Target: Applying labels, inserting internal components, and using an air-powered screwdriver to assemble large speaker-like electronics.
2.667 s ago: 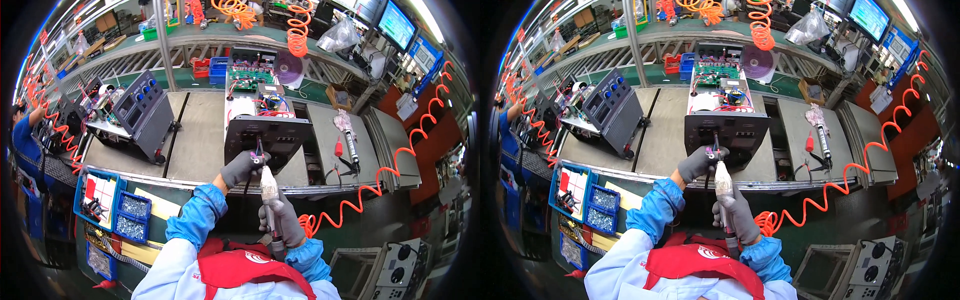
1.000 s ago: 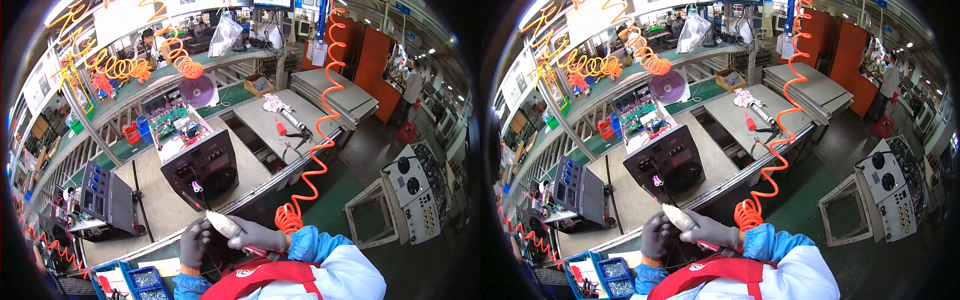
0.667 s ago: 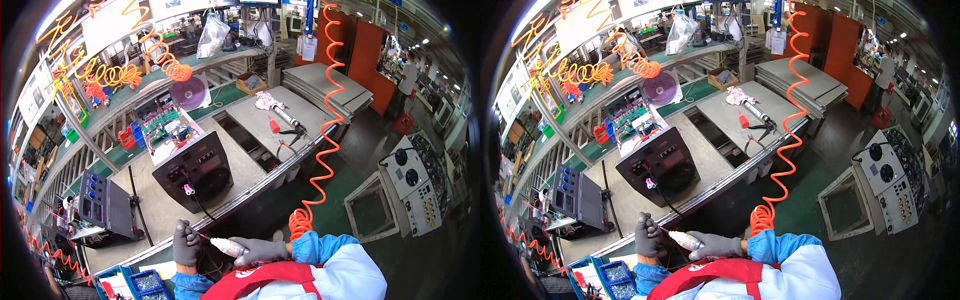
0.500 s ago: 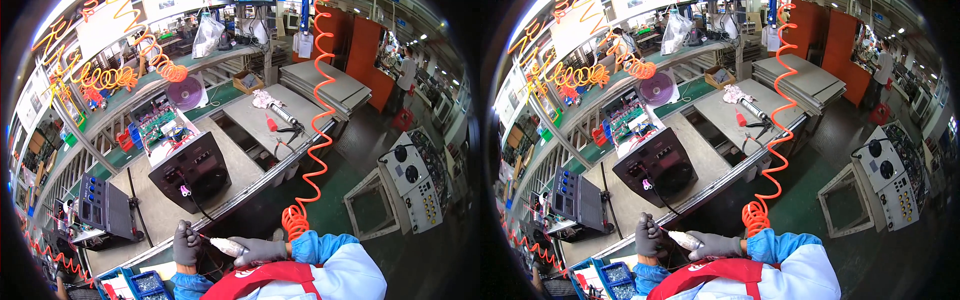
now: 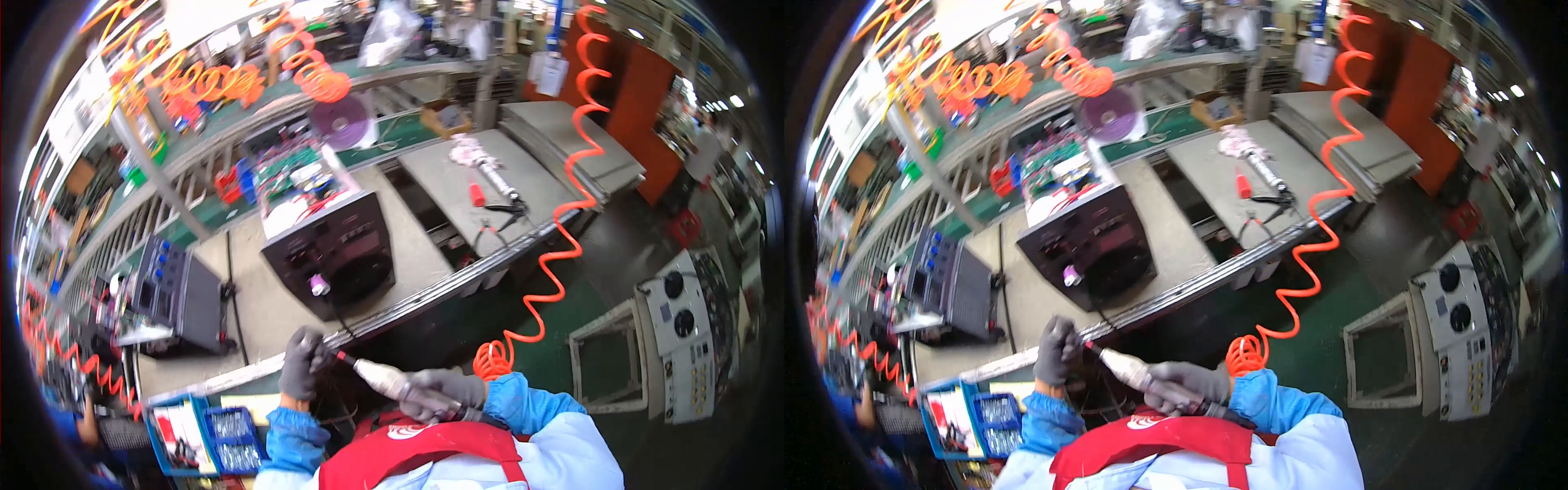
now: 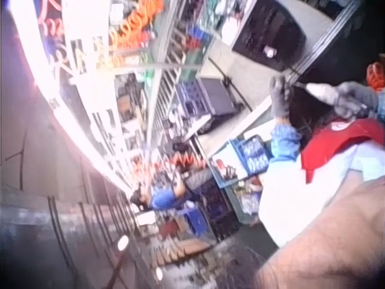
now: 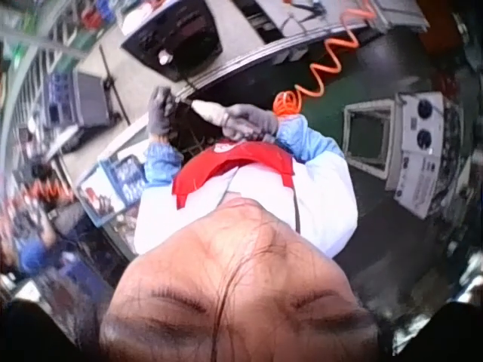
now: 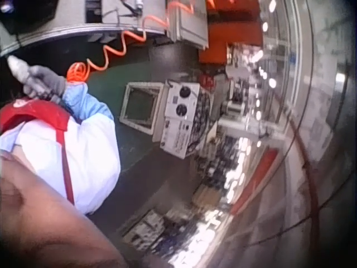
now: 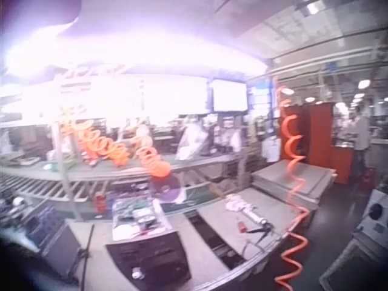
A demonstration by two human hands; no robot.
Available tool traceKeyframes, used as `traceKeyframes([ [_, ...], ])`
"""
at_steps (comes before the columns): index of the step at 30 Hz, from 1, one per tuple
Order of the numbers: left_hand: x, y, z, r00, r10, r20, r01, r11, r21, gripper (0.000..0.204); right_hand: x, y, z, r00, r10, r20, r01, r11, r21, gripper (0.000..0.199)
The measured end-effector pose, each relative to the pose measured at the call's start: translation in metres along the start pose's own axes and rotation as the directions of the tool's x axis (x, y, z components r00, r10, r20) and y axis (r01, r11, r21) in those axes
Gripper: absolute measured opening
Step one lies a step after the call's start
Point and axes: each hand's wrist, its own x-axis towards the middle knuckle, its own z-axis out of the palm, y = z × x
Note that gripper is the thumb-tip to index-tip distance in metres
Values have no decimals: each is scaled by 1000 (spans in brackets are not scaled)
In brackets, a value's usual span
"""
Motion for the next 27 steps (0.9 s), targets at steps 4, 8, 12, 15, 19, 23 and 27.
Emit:
traceKeyframes([
  [4,16,13,48,940,77,-333,55,928,368,23,-9,-9,27,979,-200,-51,190,970,-153,54],
  [8,37,15,40,954,152,-259,-60,942,331,50,-10,-23,41,918,-371,-142,272,848,-456,84],
  [12,68,2,4,836,485,-257,-162,665,729,44,-10,-34,54,842,-479,-249,282,784,-553,79],
  [15,81,6,7,845,522,-112,-179,474,862,41,-10,-40,54,820,-508,-262,292,766,-572,85],
  [19,104,10,-2,768,640,15,-377,434,818,21,-7,-44,49,833,-500,-237,282,752,-596,85],
  [23,105,21,7,893,409,-190,-238,785,572,16,6,-52,57,855,-471,-218,259,751,-607,82],
  [27,107,21,1,910,362,-204,-228,845,485,15,22,-59,66,872,-443,-209,225,742,-631,80],
])
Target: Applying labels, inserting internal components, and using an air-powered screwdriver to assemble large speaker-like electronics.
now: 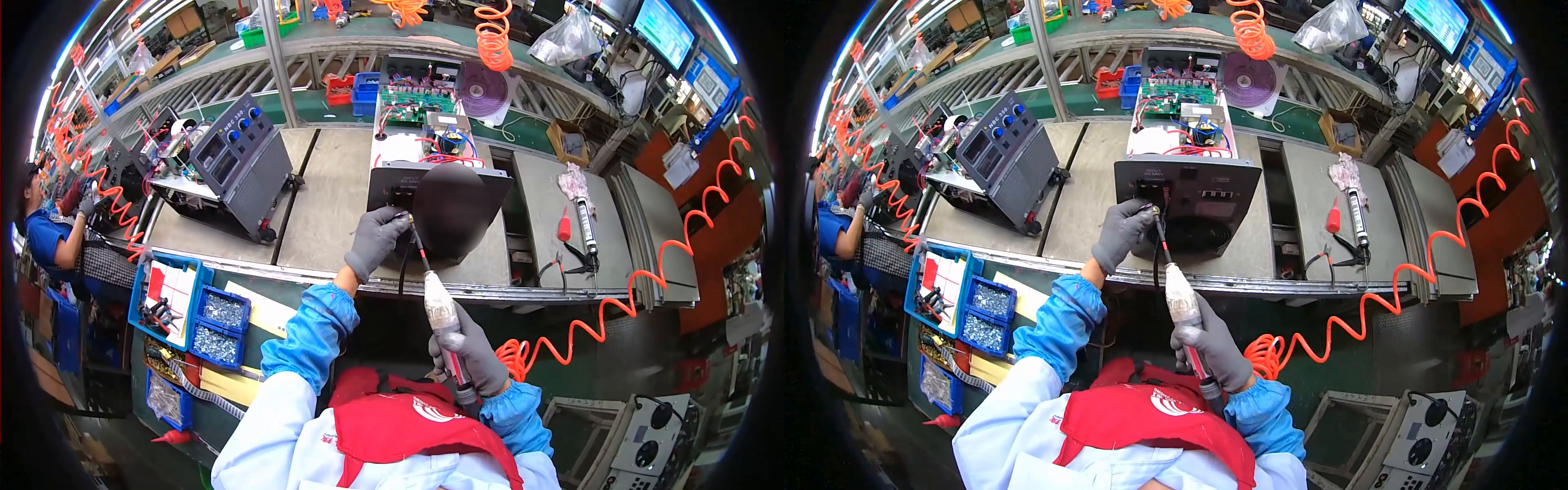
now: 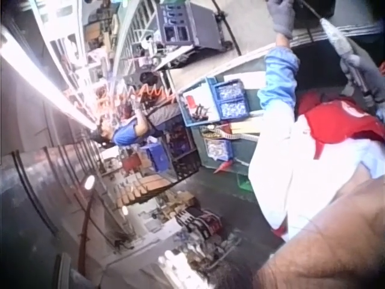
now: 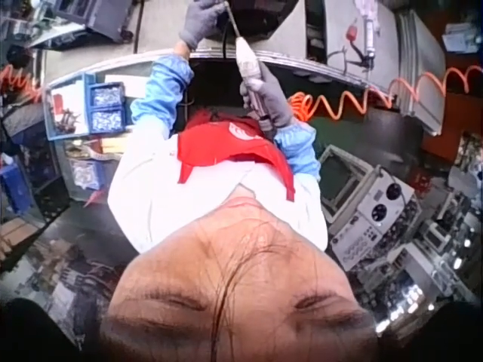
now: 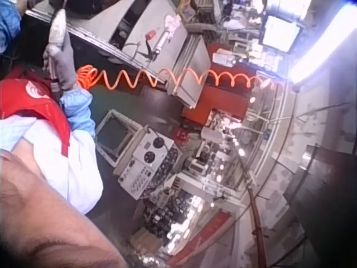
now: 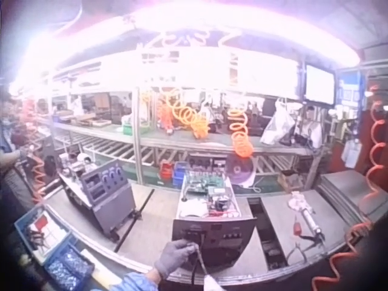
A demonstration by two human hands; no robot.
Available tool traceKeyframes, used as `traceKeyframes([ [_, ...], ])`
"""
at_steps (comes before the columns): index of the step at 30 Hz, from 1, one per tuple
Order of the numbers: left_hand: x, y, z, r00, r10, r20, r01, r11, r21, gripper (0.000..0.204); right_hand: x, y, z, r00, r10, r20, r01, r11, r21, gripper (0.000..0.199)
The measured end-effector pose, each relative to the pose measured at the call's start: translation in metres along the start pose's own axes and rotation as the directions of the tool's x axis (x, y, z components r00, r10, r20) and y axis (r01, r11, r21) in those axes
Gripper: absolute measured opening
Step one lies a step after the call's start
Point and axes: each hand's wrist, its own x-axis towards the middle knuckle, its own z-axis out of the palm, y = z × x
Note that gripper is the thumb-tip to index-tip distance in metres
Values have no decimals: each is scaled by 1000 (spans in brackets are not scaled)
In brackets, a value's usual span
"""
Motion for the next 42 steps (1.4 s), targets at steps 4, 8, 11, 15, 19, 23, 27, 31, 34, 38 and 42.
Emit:
traceKeyframes([
  [4,-1,-1,-5,998,-38,51,39,999,-23,15,12,-1,1,1000,-5,-11,4,997,-77,77],
  [8,3,5,-10,995,-68,74,66,998,25,15,16,2,1,999,-14,-42,10,994,-105,74],
  [11,5,2,-11,993,-38,115,38,999,7,15,20,2,4,998,-29,-63,21,992,-124,75],
  [15,5,4,-9,991,-73,112,70,997,28,17,24,3,7,994,-58,-94,42,987,-158,76],
  [19,-3,8,-3,997,-34,72,31,999,45,19,29,3,10,992,-90,-85,79,990,-119,73],
  [23,-8,10,7,992,-122,-18,121,992,-34,20,33,1,12,990,-75,-116,67,995,-70,68],
  [27,-4,0,9,995,-84,-60,81,995,-49,19,35,2,20,988,-78,-136,70,996,-58,66],
  [31,1,-6,16,993,12,-118,-23,995,-93,19,37,2,23,984,-111,-139,101,992,-79,66],
  [34,2,-7,12,986,16,-164,-26,998,-60,19,41,1,30,984,-98,-147,85,992,-88,65],
  [38,4,1,21,989,-26,-149,15,997,-76,19,33,0,28,991,-73,-113,84,992,91,50],
  [42,2,5,21,985,-90,-151,77,993,-86,29,29,-1,33,998,28,-54,-8,939,343,33],
])
